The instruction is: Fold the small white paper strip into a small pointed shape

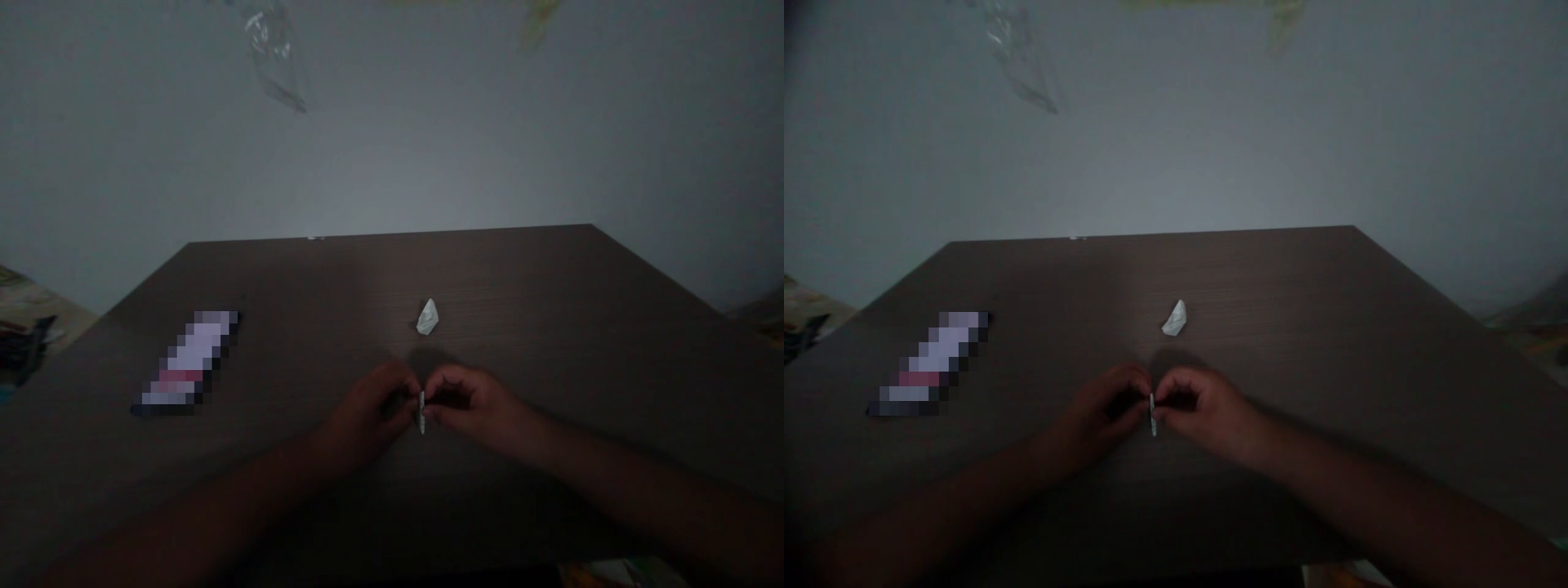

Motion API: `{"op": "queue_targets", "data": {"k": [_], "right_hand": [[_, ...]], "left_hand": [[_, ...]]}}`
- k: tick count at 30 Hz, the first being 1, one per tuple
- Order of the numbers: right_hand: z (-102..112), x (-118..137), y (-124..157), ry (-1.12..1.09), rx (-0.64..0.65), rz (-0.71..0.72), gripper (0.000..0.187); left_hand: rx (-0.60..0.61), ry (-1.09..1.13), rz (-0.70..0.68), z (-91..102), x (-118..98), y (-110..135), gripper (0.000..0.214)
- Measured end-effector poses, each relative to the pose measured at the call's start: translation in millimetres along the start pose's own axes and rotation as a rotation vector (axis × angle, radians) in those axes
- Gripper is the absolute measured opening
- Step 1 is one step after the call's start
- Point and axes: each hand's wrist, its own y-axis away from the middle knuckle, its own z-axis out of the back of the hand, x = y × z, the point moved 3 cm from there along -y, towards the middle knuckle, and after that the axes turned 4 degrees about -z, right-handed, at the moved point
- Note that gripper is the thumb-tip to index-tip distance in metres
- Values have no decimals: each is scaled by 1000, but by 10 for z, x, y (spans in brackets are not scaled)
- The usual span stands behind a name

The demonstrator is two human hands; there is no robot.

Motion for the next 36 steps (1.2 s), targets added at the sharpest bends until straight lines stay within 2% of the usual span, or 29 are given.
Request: {"op": "queue_targets", "data": {"k": [5, 9, 15, 18, 22, 24, 30, 36], "right_hand": [[10, -20, -10, 94, -84, 69, 17], [20, -46, -16, 141, -115, 98, 10], [44, -15, -20, 224, -173, 165, 5], [39, 7, -18, 183, -156, 159, 9], [11, -2, -17, 3, -96, 108, 14], [8, -21, -20, -64, -105, 86, 17], [16, -60, -27, -147, -99, 12, 21], [26, 43, -9, -154, -73, -20, 28]], "left_hand": [[12, -7, 9, -11, -32, -6, 19], [-6, -18, 47, -36, 27, -11, 13], [-49, -30, 46, -20, 85, -6, 15], [-61, 45, 15, -10, 92, -8, 15], [-84, 129, -70, 11, 83, -10, 28], [-95, 134, -64, 20, 85, -6, 30], [-97, 161, -25, 50, 72, 6, 27], [-142, 89, -120, 93, 39, -10, 20]]}}
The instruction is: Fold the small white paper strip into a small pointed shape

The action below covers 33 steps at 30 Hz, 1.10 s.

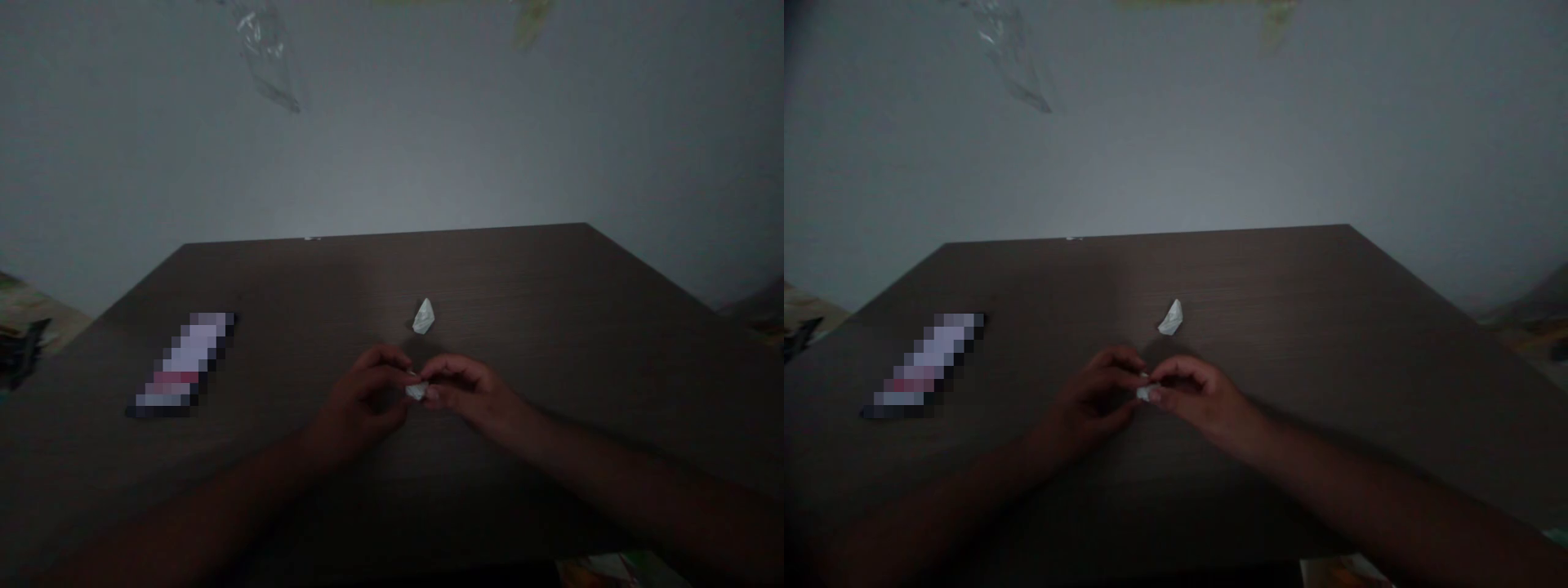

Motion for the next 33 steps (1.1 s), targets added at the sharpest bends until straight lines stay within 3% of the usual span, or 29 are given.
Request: {"op": "queue_targets", "data": {"k": [8, 12, 15, 26, 30, 33], "right_hand": [[29, -68, -48, 57, -57, 7, 35], [56, -100, -53, 91, -113, -9, 35], [53, -94, -45, 100, -119, -2, 34], [14, 92, 2, 278, 23, 61, 12], [7, 110, 6, 232, -8, 49, 16], [16, 112, 4, 190, -81, 48, 20]], "left_hand": [[51, -29, 83, -10, -37, 9, 20], [26, 92, 286, -51, 50, 43, 29], [51, 122, 395, -93, 84, 35, 20], [163, -6, 326, -75, -46, -12, 15], [150, 12, 345, -59, -65, -49, 21], [75, 11, 406, -30, -105, -79, 22]]}}
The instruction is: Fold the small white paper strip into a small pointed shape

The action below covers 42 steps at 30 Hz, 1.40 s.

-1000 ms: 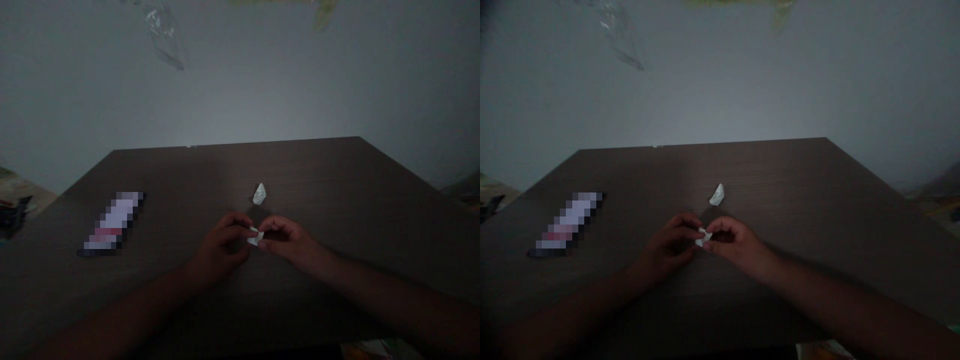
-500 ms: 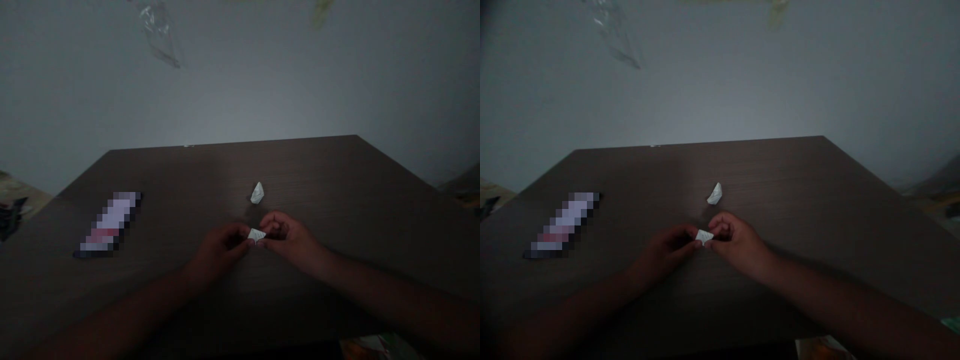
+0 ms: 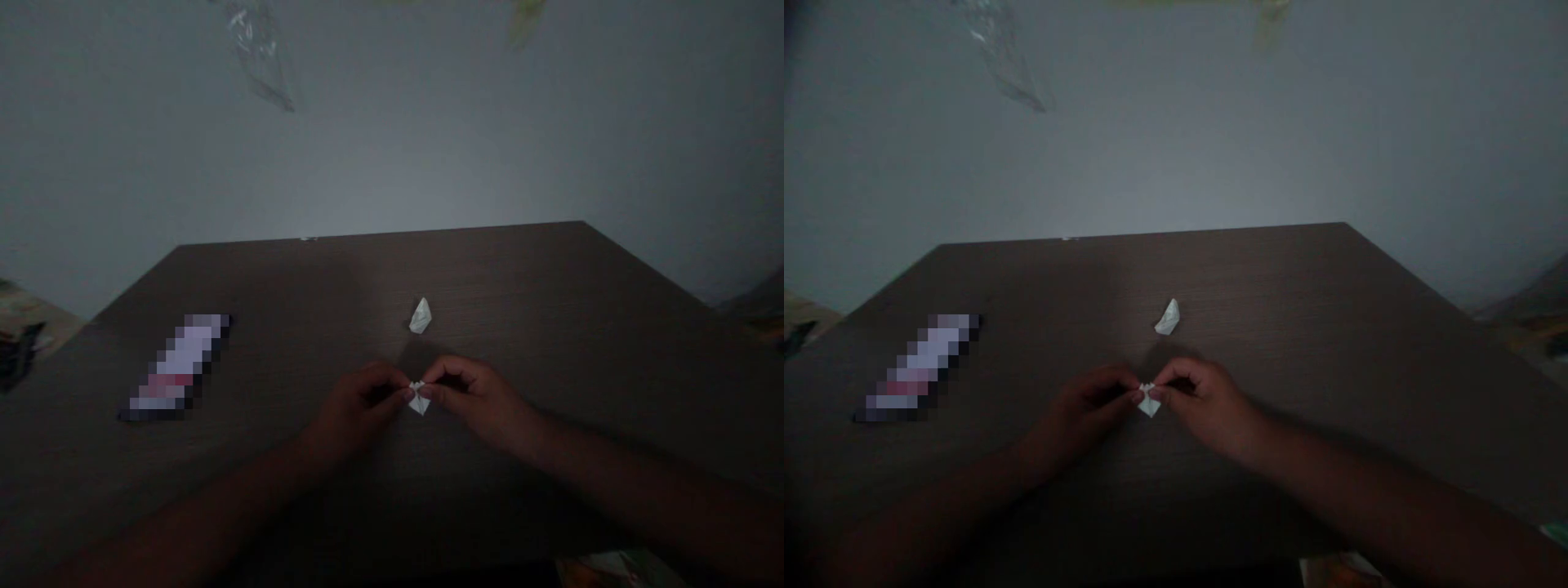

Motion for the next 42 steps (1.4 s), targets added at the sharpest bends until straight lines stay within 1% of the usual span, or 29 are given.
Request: {"op": "queue_targets", "data": {"k": [4, 6, 8, 11, 14, 16, 20, 22, 25, 28, 31, 34, 38, 42], "right_hand": [[60, -12, -21, -64, -135, -23, 23], [79, -27, -34, -101, -154, -40, 25], [81, -36, -39, -148, -143, -24, 27], [61, -40, -32, -231, -108, 27, 27], [42, -40, -20, -311, -84, 87, 26], [38, -38, -15, -330, -77, 114, 26], [33, -22, 0, -246, -39, 154, 28], [23, -17, 9, -190, -16, 179, 29], [11, -33, 8, -156, -21, 186, 30], [2, -56, -12, -172, -11, 169, 32], [-10, -67, -37, -201, 52, 112, 35], [-6, -65, -57, -197, 97, 36, 38], [30, -58, -87, -172, 51, -30, 35], [53, -59, -107, -149, -16, -73, 43]], "left_hand": [[-221, 136, 148, 58, 21, 14, 25], [-281, 218, 184, 62, 63, 18, 28], [-292, 296, 160, 48, 94, 18, 28], [-292, 437, 78, 14, 113, 26, 26], [-306, 537, 71, -15, 131, 45, 29], [-310, 553, 78, -24, 137, 51, 31], [-231, 444, 34, -32, 116, 37, 30], [-160, 344, -2, -35, 105, 31, 25], [-56, 159, -70, -40, 98, 29, 16], [-24, 29, -96, -28, 103, 31, 13], [-10, -28, -68, -19, 86, 34, 15], [-16, -63, -4, -19, 44, 42, 16], [-54, 14, 125, -28, 27, 48, 23], [-68, 30, 229, -4, 41, 18, 26]]}}
